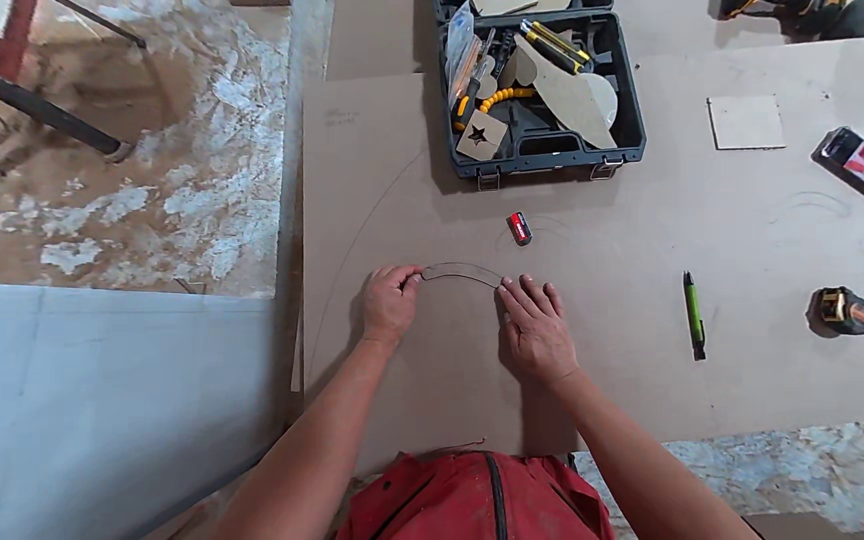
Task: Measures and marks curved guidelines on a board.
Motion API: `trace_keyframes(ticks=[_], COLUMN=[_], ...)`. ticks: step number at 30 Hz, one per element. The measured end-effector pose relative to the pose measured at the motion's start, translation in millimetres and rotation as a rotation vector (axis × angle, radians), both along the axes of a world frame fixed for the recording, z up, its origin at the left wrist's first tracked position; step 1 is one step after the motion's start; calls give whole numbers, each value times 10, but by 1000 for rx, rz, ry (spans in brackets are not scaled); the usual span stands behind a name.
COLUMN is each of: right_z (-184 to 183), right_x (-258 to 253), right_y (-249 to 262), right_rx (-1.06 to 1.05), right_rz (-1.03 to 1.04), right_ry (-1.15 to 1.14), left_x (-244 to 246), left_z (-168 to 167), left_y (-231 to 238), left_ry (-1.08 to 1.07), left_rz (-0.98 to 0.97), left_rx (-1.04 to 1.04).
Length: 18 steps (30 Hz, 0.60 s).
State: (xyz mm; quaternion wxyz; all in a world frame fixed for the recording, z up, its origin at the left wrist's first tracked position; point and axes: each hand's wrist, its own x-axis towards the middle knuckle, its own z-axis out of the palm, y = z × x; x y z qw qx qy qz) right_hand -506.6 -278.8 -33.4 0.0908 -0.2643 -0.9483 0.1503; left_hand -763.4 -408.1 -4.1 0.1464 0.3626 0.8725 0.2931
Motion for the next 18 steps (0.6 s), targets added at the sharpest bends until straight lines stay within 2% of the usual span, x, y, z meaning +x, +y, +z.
trace_keyframes(ticks=[18], right_z=[12], right_x=[11], right_y=[9], right_rx=[-10], right_rz=[15], right_ry=[18], left_x=[-1], left_z=[3], left_y=[-52], left_ry=[-18], left_rz=[-14], left_rx=[1])
